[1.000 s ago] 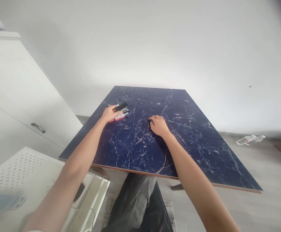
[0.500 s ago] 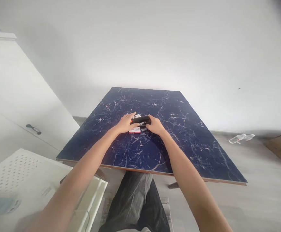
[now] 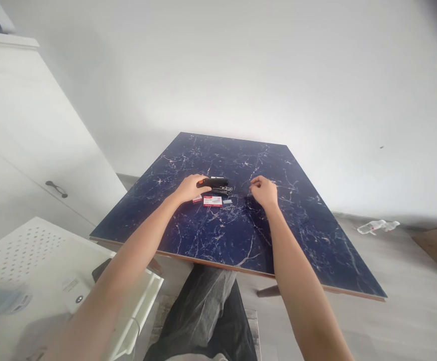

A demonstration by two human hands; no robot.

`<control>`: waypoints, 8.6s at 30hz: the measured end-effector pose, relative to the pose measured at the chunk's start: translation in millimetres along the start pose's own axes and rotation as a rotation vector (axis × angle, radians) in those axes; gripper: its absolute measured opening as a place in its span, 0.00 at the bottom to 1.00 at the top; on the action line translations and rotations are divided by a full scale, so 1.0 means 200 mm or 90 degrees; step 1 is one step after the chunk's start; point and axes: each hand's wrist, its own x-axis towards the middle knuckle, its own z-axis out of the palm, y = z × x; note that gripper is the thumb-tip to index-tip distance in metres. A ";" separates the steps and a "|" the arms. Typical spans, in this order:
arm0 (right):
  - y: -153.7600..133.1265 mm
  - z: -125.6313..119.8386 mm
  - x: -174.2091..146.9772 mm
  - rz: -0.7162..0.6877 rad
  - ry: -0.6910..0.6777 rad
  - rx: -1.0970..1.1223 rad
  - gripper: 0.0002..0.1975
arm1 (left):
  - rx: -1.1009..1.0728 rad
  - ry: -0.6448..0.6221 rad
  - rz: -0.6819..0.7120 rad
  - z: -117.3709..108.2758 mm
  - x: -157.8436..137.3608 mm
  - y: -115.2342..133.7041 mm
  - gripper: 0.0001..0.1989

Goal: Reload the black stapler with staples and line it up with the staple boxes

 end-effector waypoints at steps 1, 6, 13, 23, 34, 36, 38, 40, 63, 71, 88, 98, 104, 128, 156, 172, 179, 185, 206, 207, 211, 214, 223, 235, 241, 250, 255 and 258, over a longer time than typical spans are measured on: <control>0.01 0.00 0.00 -0.015 -0.011 0.022 0.15 | 0.004 0.000 -0.007 -0.01 0.00 0.00 0.21; -0.12 0.14 -0.09 -0.170 -0.149 0.131 0.26 | 0.010 0.001 -0.014 0.00 -0.01 0.01 0.20; -0.13 0.16 -0.07 -0.195 -0.161 0.081 0.15 | -0.023 -0.025 -0.032 0.00 -0.01 0.00 0.22; -0.16 -0.02 -0.09 -0.152 -0.181 -0.036 0.09 | 0.008 -0.003 -0.028 0.02 0.00 -0.03 0.21; -0.20 -0.01 -0.10 -0.118 -0.325 0.067 0.10 | -0.012 0.004 -0.011 0.03 -0.01 -0.05 0.23; -0.17 -0.03 -0.08 -0.048 -0.265 0.193 0.13 | -0.013 0.008 -0.014 0.03 -0.01 -0.05 0.25; -0.15 -0.04 -0.07 0.022 -0.197 0.316 0.15 | -0.021 -0.002 -0.008 0.01 -0.01 -0.04 0.25; -0.13 -0.03 -0.05 0.080 -0.177 0.426 0.15 | -0.041 -0.022 0.007 0.00 -0.01 -0.03 0.24; -0.04 0.03 -0.02 0.074 -0.123 0.402 0.17 | -0.002 0.024 0.008 0.03 -0.02 0.03 0.22; -0.11 0.04 -0.06 -0.044 -0.138 0.162 0.09 | 0.006 0.019 0.011 0.02 -0.02 0.06 0.20; -0.11 0.05 -0.07 -0.075 -0.207 0.131 0.14 | 0.011 0.021 0.023 0.02 -0.02 0.06 0.20; -0.13 0.02 -0.07 -0.069 -0.220 0.146 0.15 | 0.019 0.007 0.013 0.01 -0.02 0.07 0.20; -0.14 0.01 -0.08 -0.072 -0.218 0.148 0.14 | 0.023 0.009 0.017 0.01 -0.02 0.07 0.20; -0.16 0.00 -0.09 -0.107 -0.232 0.092 0.15 | 0.010 0.006 0.008 0.02 -0.02 0.08 0.20; -0.35 0.10 -0.19 -0.062 -0.102 -0.069 0.18 | 0.077 0.022 0.019 0.02 0.00 0.13 0.22; -0.18 0.04 -0.10 0.027 -0.136 0.076 0.22 | 0.116 -0.180 0.110 0.00 -0.06 0.23 0.27; -0.22 0.09 -0.14 0.050 -0.234 0.224 0.20 | 0.195 -0.106 0.084 0.04 -0.06 0.25 0.32; -0.21 0.10 -0.14 0.057 -0.231 0.228 0.19 | 0.095 -0.207 0.130 -0.04 -0.07 0.21 0.33; -0.21 0.09 -0.13 0.010 -0.221 0.168 0.20 | 0.058 -0.099 0.137 0.10 -0.07 0.19 0.40; -0.21 0.09 -0.13 0.006 -0.218 0.161 0.20 | 0.056 -0.101 0.132 0.10 -0.07 0.19 0.41; -0.21 0.09 -0.14 0.006 -0.218 0.151 0.20 | 0.045 -0.107 0.120 0.11 -0.07 0.18 0.42; -0.21 0.09 -0.14 0.010 -0.220 0.157 0.20 | 0.047 -0.118 0.114 0.11 -0.06 0.19 0.41; -0.23 0.07 -0.15 0.028 -0.236 0.166 0.19 | 0.060 -0.175 0.031 -0.18 -0.09 0.09 0.36; -0.23 0.08 -0.14 0.017 -0.232 0.165 0.19 | -0.039 -0.099 0.040 -0.15 -0.09 0.15 0.35; -0.22 0.09 -0.14 0.015 -0.226 0.179 0.20 | -0.011 -0.153 0.101 -0.01 -0.08 0.23 0.41; -0.20 0.10 -0.14 0.010 -0.222 0.174 0.20 | -0.009 -0.160 0.081 0.05 -0.08 0.17 0.44; -0.21 0.10 -0.14 -0.005 -0.217 0.166 0.20 | -0.010 -0.168 0.075 0.05 -0.08 0.18 0.44; -0.20 0.10 -0.14 -0.008 -0.216 0.164 0.19 | -0.022 -0.160 0.099 0.03 -0.08 0.18 0.42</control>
